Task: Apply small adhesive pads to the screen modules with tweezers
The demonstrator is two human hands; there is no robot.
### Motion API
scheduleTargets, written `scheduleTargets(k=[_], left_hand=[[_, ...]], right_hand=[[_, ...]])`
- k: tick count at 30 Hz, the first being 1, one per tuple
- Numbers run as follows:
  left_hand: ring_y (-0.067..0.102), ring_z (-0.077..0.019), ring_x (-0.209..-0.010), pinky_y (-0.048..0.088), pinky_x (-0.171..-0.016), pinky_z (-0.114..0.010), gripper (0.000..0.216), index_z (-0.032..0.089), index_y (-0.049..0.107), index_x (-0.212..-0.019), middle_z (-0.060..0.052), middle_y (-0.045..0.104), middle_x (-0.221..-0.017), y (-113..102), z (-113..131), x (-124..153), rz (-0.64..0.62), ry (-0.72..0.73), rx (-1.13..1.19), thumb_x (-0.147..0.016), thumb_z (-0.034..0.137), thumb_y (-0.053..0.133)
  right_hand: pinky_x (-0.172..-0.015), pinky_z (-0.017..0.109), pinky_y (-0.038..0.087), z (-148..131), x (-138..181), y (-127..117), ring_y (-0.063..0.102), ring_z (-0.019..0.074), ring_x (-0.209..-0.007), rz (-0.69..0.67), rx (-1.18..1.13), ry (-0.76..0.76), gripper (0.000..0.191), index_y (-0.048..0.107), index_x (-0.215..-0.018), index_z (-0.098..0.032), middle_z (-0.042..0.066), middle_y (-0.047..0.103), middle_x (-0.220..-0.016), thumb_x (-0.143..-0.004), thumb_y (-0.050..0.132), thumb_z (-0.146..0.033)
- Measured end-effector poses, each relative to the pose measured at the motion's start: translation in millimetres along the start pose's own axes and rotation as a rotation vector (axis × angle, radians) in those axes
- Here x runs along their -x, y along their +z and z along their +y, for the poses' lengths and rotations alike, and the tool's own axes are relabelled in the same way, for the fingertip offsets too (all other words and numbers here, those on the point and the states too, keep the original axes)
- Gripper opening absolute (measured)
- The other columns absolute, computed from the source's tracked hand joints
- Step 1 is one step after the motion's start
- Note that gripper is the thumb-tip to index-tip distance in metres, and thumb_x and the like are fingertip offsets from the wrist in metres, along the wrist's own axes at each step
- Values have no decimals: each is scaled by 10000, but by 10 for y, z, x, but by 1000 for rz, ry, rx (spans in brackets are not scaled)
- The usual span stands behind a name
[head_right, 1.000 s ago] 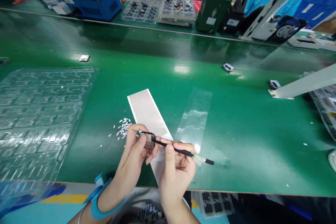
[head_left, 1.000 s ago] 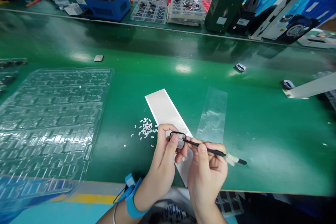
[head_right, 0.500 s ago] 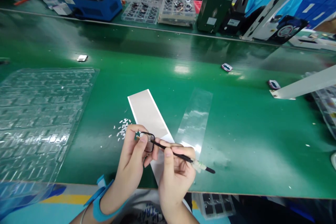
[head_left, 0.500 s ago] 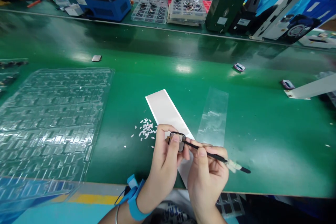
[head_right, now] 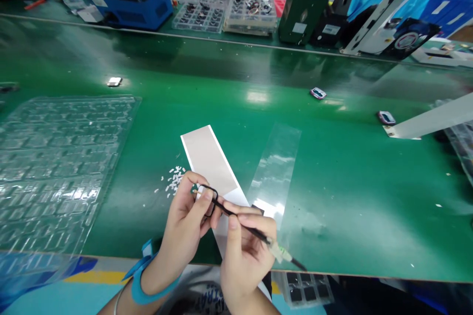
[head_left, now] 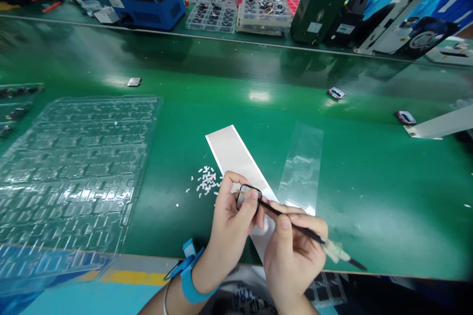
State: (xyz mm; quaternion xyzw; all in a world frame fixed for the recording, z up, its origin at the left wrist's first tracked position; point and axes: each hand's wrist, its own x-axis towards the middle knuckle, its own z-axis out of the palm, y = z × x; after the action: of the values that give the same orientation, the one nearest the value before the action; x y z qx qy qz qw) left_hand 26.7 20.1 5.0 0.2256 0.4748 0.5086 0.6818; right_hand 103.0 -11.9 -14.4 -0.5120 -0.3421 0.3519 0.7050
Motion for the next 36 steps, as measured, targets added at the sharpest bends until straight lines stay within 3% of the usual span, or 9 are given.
scheduleTargets(k=[9,13,19,22,25,28,31,34,36], left_hand=[[438,-80,-566,309,-510,-180,205,242,387,-974,66,496,-651,-132,2,88,-108,40,-156,-1030,420,472],[491,-117,-628,407,-636,-261,194,246,404,-1001,13,591,-773,-176,41,121,-202,80,-413,-1078,377,284],[593,-243,-889,426,-790,-381,153,214,596,-911,-73,642,-930,-31,60,-48,-272,360,-1075,-999,225,472],[600,-281,-826,409,-792,-433,112,228,690,-862,-60,672,-811,66,-9,-147,-249,414,-1154,-932,233,603],[615,-329,-938,402,-852,-468,155,246,746,-1020,-94,715,-959,21,105,-118,-168,479,-1194,-877,276,696],[602,-304,-1018,399,-900,-427,263,270,706,-1151,-84,688,-1115,-261,435,141,18,563,-1190,-889,266,682],[556,-207,-846,416,-818,-333,145,244,649,-1045,-20,604,-940,-776,720,580,595,744,-997,-900,252,656],[499,-134,-844,416,-798,-251,373,242,475,-974,38,482,-948,-1428,776,982,1313,842,-550,-778,240,792],[491,-123,-775,440,-706,-242,323,247,394,-907,46,439,-905,-1845,728,1131,1419,604,-337,-838,265,709]], right_hand=[[-790,392,643,-197,-317,-462,714,187,-840,55,163,-198,154,639,-938,-205,25,722,-888,-862,651,-71],[-806,372,615,-128,-550,-831,718,209,-909,-227,500,-207,162,717,-933,-215,47,741,-952,-844,678,-86],[-916,424,601,-44,-834,-1080,673,247,-1139,-779,835,-383,385,700,-1211,-290,76,676,-1292,-905,546,-115],[-941,474,597,45,-977,-1108,641,266,-1205,-873,905,-405,440,687,-1238,-295,67,642,-1352,-901,480,-102],[-1016,502,553,90,-1074,-1121,570,265,-1299,-898,957,-499,543,653,-1290,-274,68,597,-1407,-876,391,-38],[-1064,477,518,-41,-1071,-1084,574,259,-1293,-849,933,-612,545,584,-1369,-259,84,581,-1420,-890,421,-56],[-951,333,582,-318,-920,-939,706,213,-1056,-742,710,-592,366,667,-1218,-246,74,716,-1191,-883,585,-123],[-680,203,605,-545,-618,-672,739,153,-766,-979,434,-343,130,712,-964,-251,11,760,-873,-902,616,-189],[-603,187,580,-584,-363,-459,724,137,-680,-1215,312,-116,145,713,-880,-241,-7,746,-774,-933,578,-229]])
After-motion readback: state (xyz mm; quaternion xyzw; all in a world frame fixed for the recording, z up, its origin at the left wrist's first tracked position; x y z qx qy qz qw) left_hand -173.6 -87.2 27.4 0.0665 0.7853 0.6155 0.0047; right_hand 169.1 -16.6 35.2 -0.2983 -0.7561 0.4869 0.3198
